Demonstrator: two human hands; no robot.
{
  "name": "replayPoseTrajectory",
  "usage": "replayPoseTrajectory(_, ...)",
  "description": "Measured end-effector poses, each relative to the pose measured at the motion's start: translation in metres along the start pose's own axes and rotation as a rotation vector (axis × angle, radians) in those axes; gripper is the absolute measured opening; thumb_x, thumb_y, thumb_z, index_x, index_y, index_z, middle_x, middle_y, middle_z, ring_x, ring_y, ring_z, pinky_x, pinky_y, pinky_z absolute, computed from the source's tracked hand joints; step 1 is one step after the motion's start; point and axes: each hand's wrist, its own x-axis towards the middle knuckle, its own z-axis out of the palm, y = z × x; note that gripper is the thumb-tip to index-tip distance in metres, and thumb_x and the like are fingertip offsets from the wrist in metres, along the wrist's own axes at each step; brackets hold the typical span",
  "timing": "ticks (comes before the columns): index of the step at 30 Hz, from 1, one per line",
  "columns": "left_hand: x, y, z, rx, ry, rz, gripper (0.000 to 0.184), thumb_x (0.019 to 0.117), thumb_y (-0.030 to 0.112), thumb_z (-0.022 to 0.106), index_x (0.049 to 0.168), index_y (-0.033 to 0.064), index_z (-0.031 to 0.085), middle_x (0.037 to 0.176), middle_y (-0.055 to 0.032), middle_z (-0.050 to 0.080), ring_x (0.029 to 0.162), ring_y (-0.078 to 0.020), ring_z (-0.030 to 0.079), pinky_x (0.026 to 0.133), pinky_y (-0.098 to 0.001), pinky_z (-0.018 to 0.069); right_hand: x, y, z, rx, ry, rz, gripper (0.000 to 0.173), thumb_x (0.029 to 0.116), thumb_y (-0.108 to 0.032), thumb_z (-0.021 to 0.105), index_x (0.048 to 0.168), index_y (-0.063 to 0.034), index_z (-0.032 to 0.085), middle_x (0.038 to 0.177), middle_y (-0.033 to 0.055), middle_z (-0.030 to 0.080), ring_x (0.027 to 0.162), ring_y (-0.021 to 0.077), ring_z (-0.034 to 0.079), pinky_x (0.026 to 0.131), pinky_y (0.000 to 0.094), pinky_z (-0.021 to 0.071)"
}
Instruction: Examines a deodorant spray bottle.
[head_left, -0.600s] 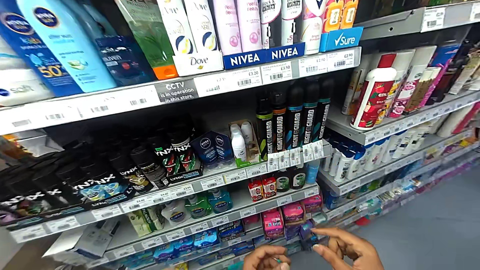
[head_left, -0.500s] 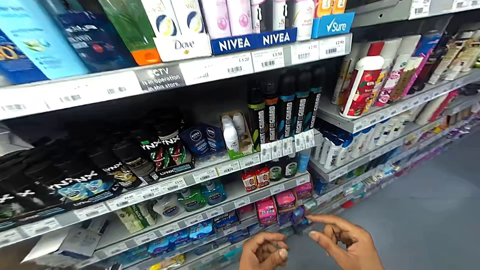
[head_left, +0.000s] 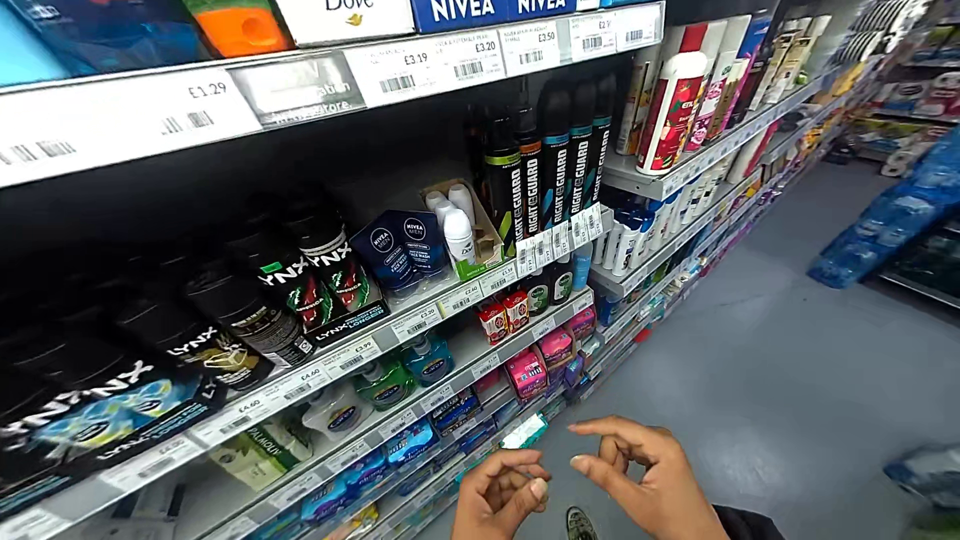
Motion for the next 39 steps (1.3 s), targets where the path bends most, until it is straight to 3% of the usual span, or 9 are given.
replayPoseTrajectory(6, -0.036, -0.005, -0.027, -0.061, -0.029, -0.061, 0.031, 0.0939, -0.003, 0.068, 0.125, -0.0046, 0.065, 0.093, -0.0101, 0.075, 0.080, -0.0197, 0.074, 0.077, -0.0379, 0.0639, -0.038, -0.022, 0.045, -0.062, -0.021, 0.060, 0.026, 0.0898, -0.014, 0.078, 0.114, -0.0040, 0.076, 0.061, -0.0005, 0.060, 0.049, 0.0012, 0.049, 0.046, 0.0172, 0.0407)
replayPoseTrajectory(12, -0.059, -0.003, -0.041, -0.064, -0.096, -0.100, 0.030, 0.0940, -0.004, 0.067, 0.124, -0.0061, 0.064, 0.094, -0.0128, 0.075, 0.082, -0.0216, 0.075, 0.076, -0.0377, 0.0638, -0.074, -0.038, 0.067, -0.101, 0.066, 0.143, 0.025, 0.0903, -0.013, 0.078, 0.114, -0.0041, 0.076, 0.059, -0.0020, 0.058, 0.049, 0.0014, 0.048, 0.045, 0.0179, 0.0392)
replayPoseTrajectory(19, -0.059, 0.005, -0.034, -0.055, -0.109, -0.094, 0.029, 0.0937, -0.004, 0.068, 0.123, -0.0057, 0.065, 0.092, -0.0117, 0.075, 0.080, -0.0208, 0.075, 0.076, -0.0379, 0.0641, -0.080, -0.048, 0.063, -0.106, 0.087, 0.123, 0.024, 0.0904, -0.012, 0.077, 0.113, -0.0022, 0.076, 0.058, -0.0021, 0.057, 0.049, 0.0013, 0.046, 0.045, 0.0176, 0.0375)
replayPoseTrajectory(26, -0.035, 0.002, -0.012, -0.005, -0.102, -0.051, 0.030, 0.0940, -0.004, 0.068, 0.123, -0.0078, 0.064, 0.098, -0.0153, 0.075, 0.084, -0.0227, 0.075, 0.079, -0.0384, 0.0637, -0.079, -0.042, 0.028, -0.090, 0.084, 0.112, 0.026, 0.0911, -0.009, 0.076, 0.115, 0.0008, 0.074, 0.060, 0.0005, 0.060, 0.049, 0.0045, 0.050, 0.047, 0.0217, 0.0420)
replayPoseTrajectory(31, 0.014, 0.019, 0.009, 0.146, 0.027, 0.112, 0.028, 0.0936, 0.001, 0.070, 0.120, -0.0073, 0.066, 0.104, -0.0168, 0.075, 0.087, -0.0249, 0.075, 0.077, -0.0391, 0.0648, -0.061, -0.031, -0.013, -0.080, 0.065, 0.080, 0.027, 0.0909, -0.009, 0.076, 0.115, 0.0013, 0.074, 0.062, 0.0005, 0.062, 0.051, 0.0045, 0.052, 0.047, 0.0218, 0.0435)
replayPoseTrajectory(35, 0.085, 0.066, 0.026, 0.362, 0.162, 0.341, 0.031, 0.0939, 0.010, 0.072, 0.122, -0.0035, 0.067, 0.117, -0.0155, 0.073, 0.103, -0.0274, 0.073, 0.088, -0.0413, 0.0635, -0.043, -0.028, -0.050, -0.039, 0.012, 0.062, 0.027, 0.0919, -0.008, 0.075, 0.116, 0.0038, 0.072, 0.063, 0.0019, 0.063, 0.052, 0.0055, 0.054, 0.048, 0.0230, 0.0457)
replayPoseTrajectory(37, 0.127, 0.097, 0.031, 0.525, 0.236, 0.417, 0.039, 0.0933, 0.014, 0.073, 0.130, 0.0026, 0.066, 0.125, -0.0108, 0.071, 0.111, -0.0242, 0.071, 0.092, -0.0411, 0.0619, -0.037, -0.019, -0.067, -0.008, -0.002, 0.036, 0.029, 0.0923, -0.008, 0.074, 0.117, 0.0059, 0.071, 0.063, 0.0028, 0.063, 0.051, 0.0072, 0.055, 0.048, 0.0244, 0.0468)
replayPoseTrajectory(39, 0.168, 0.130, 0.036, 0.689, 0.284, 0.480, 0.049, 0.0955, 0.017, 0.072, 0.141, 0.0057, 0.058, 0.138, -0.0100, 0.063, 0.120, -0.0225, 0.066, 0.098, -0.0425, 0.0586, -0.034, -0.011, -0.083, 0.014, 0.000, 0.035, 0.031, 0.0921, -0.009, 0.074, 0.118, 0.0077, 0.070, 0.063, 0.0032, 0.062, 0.050, 0.0081, 0.054, 0.047, 0.0252, 0.0458)
